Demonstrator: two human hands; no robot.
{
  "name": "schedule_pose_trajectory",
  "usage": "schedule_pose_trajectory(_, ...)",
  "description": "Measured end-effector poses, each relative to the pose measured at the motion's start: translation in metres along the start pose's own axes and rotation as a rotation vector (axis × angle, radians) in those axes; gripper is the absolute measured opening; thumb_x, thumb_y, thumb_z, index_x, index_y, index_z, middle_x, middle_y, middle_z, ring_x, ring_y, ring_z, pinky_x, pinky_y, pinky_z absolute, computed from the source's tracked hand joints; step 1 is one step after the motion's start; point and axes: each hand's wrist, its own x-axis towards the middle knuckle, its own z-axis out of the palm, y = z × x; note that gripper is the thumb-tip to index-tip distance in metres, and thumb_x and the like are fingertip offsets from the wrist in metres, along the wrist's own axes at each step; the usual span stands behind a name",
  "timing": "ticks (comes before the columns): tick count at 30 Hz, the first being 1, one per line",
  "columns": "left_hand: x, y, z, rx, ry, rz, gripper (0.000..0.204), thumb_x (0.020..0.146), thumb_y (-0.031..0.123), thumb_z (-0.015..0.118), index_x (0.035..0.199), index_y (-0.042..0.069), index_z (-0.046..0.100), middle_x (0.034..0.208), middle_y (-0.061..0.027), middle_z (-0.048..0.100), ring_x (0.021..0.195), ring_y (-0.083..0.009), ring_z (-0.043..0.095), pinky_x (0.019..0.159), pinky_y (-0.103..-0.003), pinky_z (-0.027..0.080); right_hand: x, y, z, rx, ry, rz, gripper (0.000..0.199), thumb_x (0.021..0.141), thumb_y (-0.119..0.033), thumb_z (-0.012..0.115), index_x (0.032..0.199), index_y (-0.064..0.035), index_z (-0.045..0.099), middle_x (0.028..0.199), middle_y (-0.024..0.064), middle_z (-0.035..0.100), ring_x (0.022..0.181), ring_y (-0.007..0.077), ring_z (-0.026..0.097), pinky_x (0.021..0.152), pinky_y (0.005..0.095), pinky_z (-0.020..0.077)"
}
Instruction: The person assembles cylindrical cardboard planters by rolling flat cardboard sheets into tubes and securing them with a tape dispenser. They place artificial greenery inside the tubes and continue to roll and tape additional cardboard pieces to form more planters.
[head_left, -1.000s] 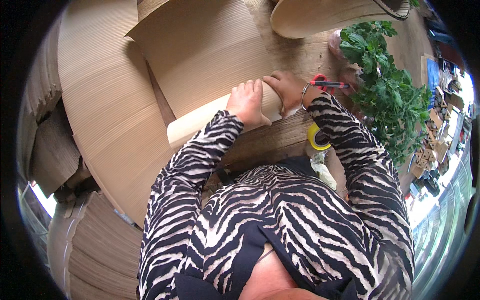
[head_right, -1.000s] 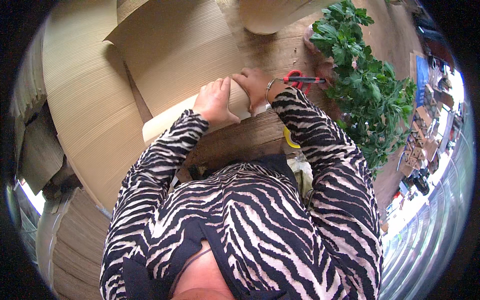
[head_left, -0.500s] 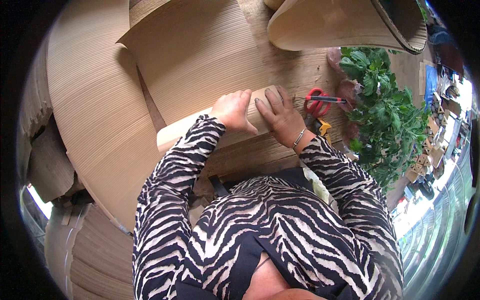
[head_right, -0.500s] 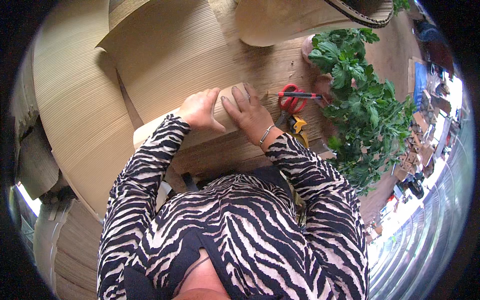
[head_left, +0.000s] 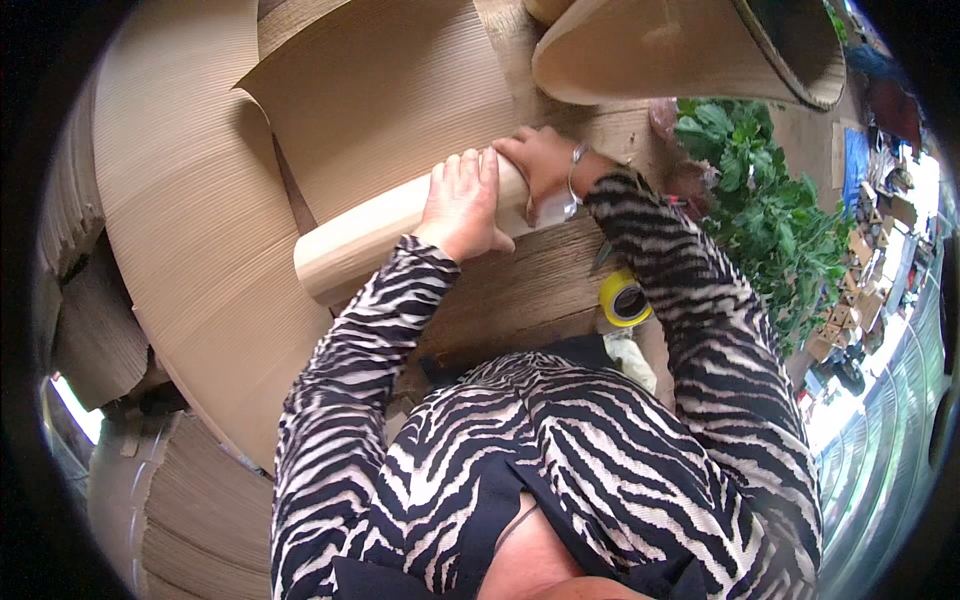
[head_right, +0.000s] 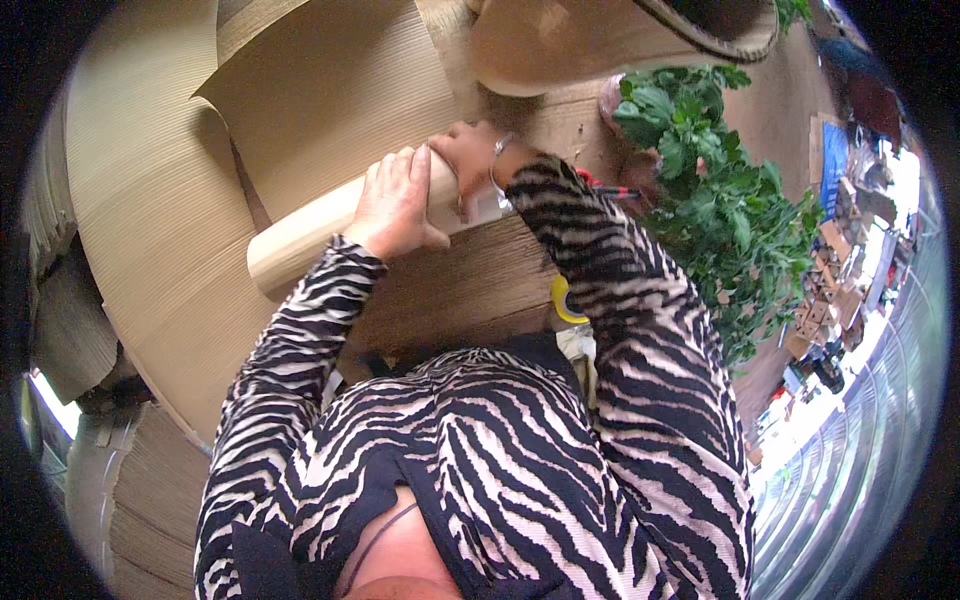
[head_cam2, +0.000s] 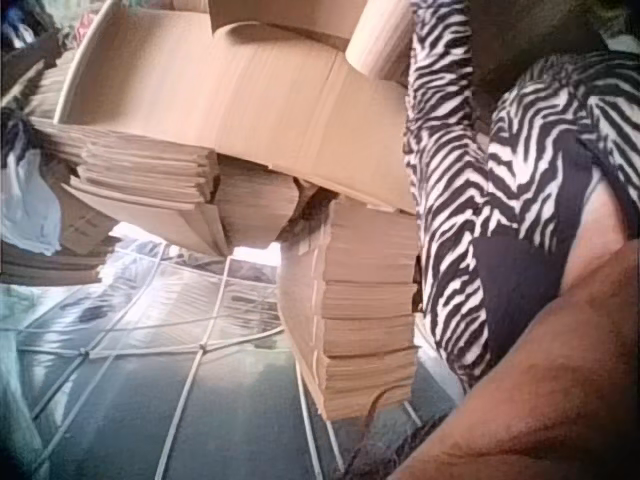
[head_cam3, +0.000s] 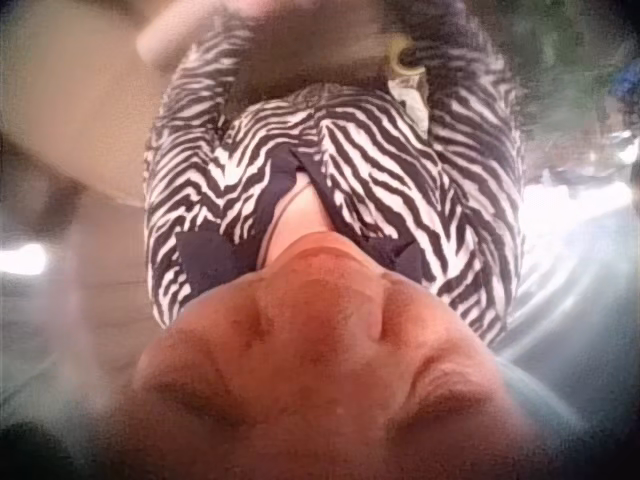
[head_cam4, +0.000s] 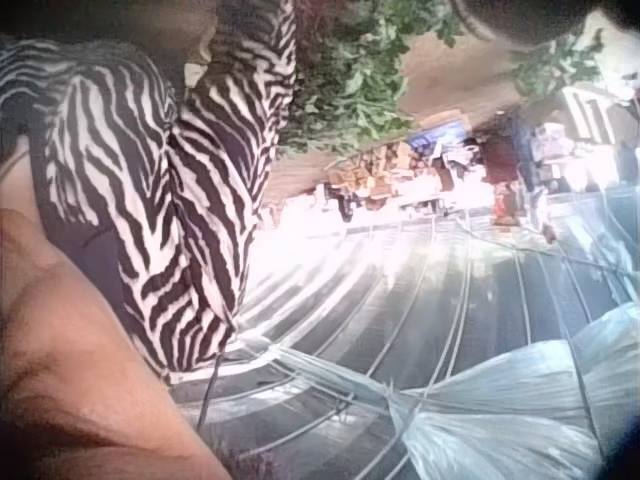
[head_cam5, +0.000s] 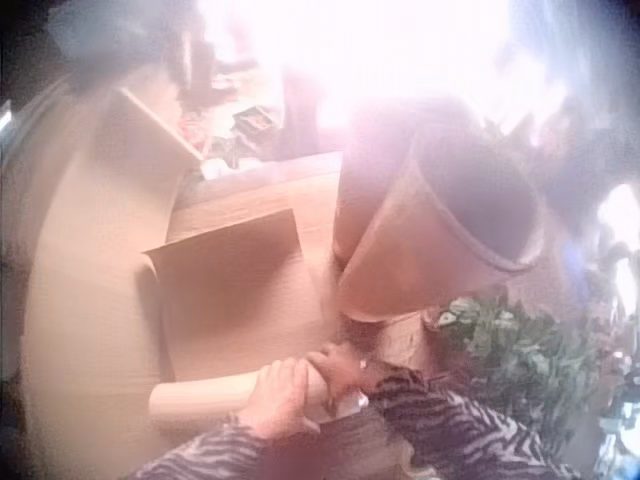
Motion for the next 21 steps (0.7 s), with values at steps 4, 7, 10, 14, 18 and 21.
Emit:
schedule_pose_trajectory(4, 0.021, -0.019, -0.011, -0.042, -0.126, 0.008, 0.123, 0.053, 0.052, 0.088, 0.143, -0.005, 0.027, 0.134, -0.0219, 0.046, 0.126, -0.0336, 0.045, 0.106, -0.041, 0.035, 0.003, 0.010, -0.002, 0.212, 0.124, -0.009, 0.122, 0.040, -0.032, 0.093, 0.143, -0.0028, 0.034, 0.134, 0.0218, 0.045, 0.125, 0.0407, 0.043, 0.106, 0.0440, 0.0392)
schedule_pose_trajectory(7, 0.037, -0.037, -0.026, -0.139, -0.254, -0.048, 0.118, 0.053, 0.047, 0.089, 0.143, -0.002, 0.030, 0.138, -0.0227, 0.045, 0.128, -0.0335, 0.044, 0.107, -0.040, 0.037, -0.026, 0.014, 0.049, 0.390, 0.684, 0.086, 0.110, 0.059, -0.040, 0.087, 0.143, 0.0035, 0.030, 0.138, 0.0280, 0.041, 0.128, 0.0404, 0.042, 0.106, 0.0435, 0.0383)
schedule_pose_trajectory(10, 0.055, -0.055, -0.026, -0.283, -0.323, -0.042, 0.113, 0.053, 0.040, 0.089, 0.142, 0.000, 0.033, 0.138, -0.0223, 0.047, 0.128, -0.0320, 0.046, 0.108, -0.037, 0.038, -0.031, 0.029, 0.096, 0.760, 0.841, 0.054, 0.091, 0.073, -0.041, 0.079, 0.138, 0.0053, 0.036, 0.134, 0.0273, 0.047, 0.124, 0.0356, 0.048, 0.103, 0.0404, 0.0396)
schedule_pose_trajectory(14, 0.069, -0.061, -0.030, -0.403, -0.404, -0.017, 0.110, 0.053, 0.041, 0.089, 0.141, 0.001, 0.036, 0.131, -0.0220, 0.053, 0.124, -0.0316, 0.050, 0.105, -0.038, 0.040, -0.013, 0.031, 0.130, 1.198, 0.753, -0.103, 0.078, 0.077, -0.032, 0.078, 0.137, 0.0016, 0.041, 0.126, 0.0171, 0.055, 0.118, 0.0257, 0.052, 0.100, 0.0360, 0.0402)
schedule_pose_trajectory(18, 0.041, -0.036, -0.015, -0.213, -0.402, 0.010, 0.114, 0.056, 0.043, 0.087, 0.144, -0.002, 0.030, 0.139, -0.0245, 0.046, 0.131, -0.0344, 0.044, 0.109, -0.038, 0.036, -0.034, 0.026, 0.173, 1.213, 0.667, -0.026, 0.077, 0.080, -0.019, 0.075, 0.142, 0.0007, 0.034, 0.132, 0.0101, 0.052, 0.121, 0.0182, 0.049, 0.103, 0.0319, 0.0382)
schedule_pose_trajectory(21, -0.007, 0.003, 0.013, -0.210, -0.417, 0.036, 0.115, 0.053, 0.044, 0.088, 0.143, -0.002, 0.033, 0.139, -0.0252, 0.046, 0.130, -0.0356, 0.045, 0.109, -0.039, 0.037, -0.077, 0.006, 0.225, 1.251, 0.666, 0.033, 0.079, 0.076, -0.017, 0.078, 0.141, 0.0015, 0.036, 0.134, 0.0118, 0.050, 0.122, 0.0194, 0.048, 0.104, 0.0324, 0.0376)
